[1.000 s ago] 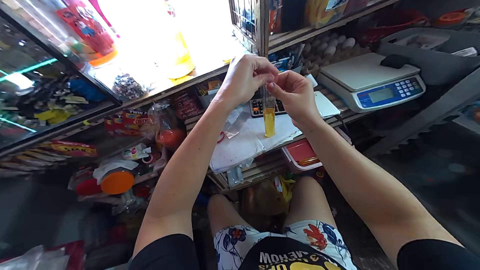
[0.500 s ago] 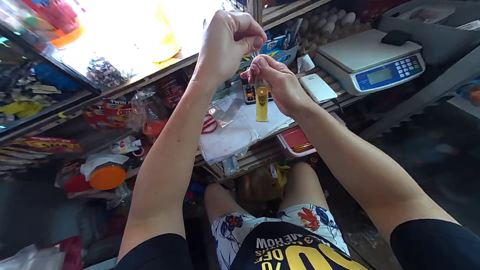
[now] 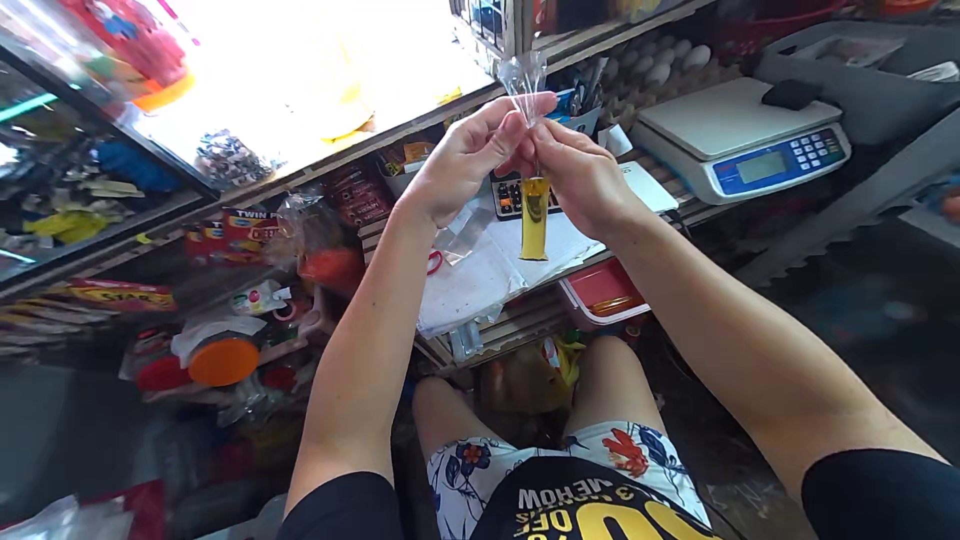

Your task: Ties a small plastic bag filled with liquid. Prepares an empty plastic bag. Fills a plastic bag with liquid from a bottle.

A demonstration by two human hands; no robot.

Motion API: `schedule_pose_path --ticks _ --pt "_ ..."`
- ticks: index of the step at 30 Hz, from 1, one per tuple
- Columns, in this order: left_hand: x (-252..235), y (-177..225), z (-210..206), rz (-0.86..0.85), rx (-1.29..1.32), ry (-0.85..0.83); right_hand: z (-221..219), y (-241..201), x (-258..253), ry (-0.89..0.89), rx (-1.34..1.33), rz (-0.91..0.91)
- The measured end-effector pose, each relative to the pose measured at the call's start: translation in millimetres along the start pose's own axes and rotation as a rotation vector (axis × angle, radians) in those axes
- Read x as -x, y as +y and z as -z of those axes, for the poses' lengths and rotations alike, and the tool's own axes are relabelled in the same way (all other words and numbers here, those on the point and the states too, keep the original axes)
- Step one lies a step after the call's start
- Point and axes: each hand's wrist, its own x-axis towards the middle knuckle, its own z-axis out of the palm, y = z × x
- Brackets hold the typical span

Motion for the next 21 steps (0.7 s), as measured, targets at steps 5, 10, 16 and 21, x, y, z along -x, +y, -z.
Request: schedule_pose_path --ticks 5,10,16,21 --pt "-9 -2 -5 -0.071 -0.015 0.102 -1 1 3 -0.039 -0.025 -0.003" --pt "-9 6 -18 -0.058 0.025 0.31 4 -5 3 -0.018 0.005 0.001" --pt "-11 8 -28 -0.082 0.007 0.458 8 -15 -10 0.162 0.107 0.001" --pt "-20 17 -30 -0.009 -0.082 0.636 3 -19 -9 0.167 0.141 -0.041"
